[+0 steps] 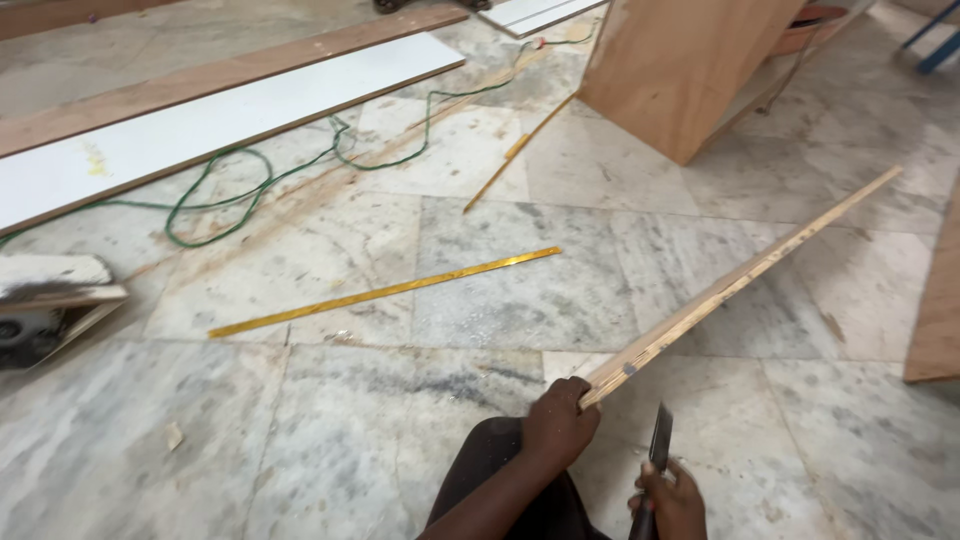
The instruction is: The person sits on the floor and uses a metal scraper to remove material from the edge of a long wooden plank. The person holds the plank with one hand and scrapes the edge with the other, working along the length of the wood.
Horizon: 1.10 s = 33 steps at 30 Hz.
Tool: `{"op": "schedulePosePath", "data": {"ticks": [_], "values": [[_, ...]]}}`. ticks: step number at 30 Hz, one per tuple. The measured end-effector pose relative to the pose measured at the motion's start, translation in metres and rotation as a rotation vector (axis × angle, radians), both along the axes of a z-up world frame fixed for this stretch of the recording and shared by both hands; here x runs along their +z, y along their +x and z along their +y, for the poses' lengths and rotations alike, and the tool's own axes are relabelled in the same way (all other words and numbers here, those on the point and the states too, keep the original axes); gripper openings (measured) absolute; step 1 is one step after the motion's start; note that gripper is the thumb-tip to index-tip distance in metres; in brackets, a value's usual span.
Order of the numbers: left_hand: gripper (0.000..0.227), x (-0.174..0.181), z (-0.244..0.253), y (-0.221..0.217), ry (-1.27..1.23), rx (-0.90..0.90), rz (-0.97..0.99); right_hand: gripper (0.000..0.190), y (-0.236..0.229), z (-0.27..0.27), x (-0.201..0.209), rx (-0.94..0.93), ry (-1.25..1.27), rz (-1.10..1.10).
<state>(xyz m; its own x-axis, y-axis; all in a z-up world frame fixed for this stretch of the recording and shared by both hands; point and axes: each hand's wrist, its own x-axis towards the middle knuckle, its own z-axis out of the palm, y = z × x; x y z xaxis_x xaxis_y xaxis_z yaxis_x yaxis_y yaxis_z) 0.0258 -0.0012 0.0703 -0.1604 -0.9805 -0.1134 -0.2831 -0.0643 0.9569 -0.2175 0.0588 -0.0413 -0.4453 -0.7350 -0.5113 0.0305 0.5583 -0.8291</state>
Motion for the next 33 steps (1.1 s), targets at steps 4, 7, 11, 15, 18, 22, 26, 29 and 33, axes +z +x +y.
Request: {"op": "schedulePosePath", "data": {"ticks": [4,7,11,15,18,22,26,29,33], "values": [[0.029,0.008,-0.010,0.000,-0.554,-0.052,-0.456,0.060,-0.037,0.008,-0.050,-0.034,0.145,-0.035],[0.028,-0.003,-0.020,-0.017,-0.628,-0.092,-0.534,0.057,-0.028,0.008,-0.048,-0.045,0.192,-0.069],[0.030,-0.026,-0.044,-0.043,-0.524,-0.144,-0.635,0.054,-0.032,0.017,-0.046,-0.039,0.182,-0.125],[0.026,-0.037,-0.072,-0.047,-0.510,-0.037,-0.652,0.051,-0.042,0.042,-0.063,-0.086,0.129,-0.182],[0.027,-0.022,-0.078,-0.041,-0.439,-0.035,-0.667,0.050,-0.042,0.068,-0.068,-0.128,0.029,-0.292],[0.031,0.000,-0.070,-0.033,-0.394,-0.034,-0.612,0.048,-0.038,0.096,-0.082,-0.006,-0.245,-0.137],[0.033,0.010,-0.061,-0.040,-0.459,0.001,-0.617,0.050,-0.048,0.089,-0.079,-0.118,-0.258,-0.624],[0.033,0.010,-0.061,-0.041,-0.397,-0.009,-0.649,0.049,-0.029,0.095,-0.061,-0.196,-0.301,-0.651],[0.034,0.009,-0.066,-0.031,-0.332,-0.024,-0.601,0.046,-0.010,0.093,-0.043,-0.199,-0.337,-0.478]]}}
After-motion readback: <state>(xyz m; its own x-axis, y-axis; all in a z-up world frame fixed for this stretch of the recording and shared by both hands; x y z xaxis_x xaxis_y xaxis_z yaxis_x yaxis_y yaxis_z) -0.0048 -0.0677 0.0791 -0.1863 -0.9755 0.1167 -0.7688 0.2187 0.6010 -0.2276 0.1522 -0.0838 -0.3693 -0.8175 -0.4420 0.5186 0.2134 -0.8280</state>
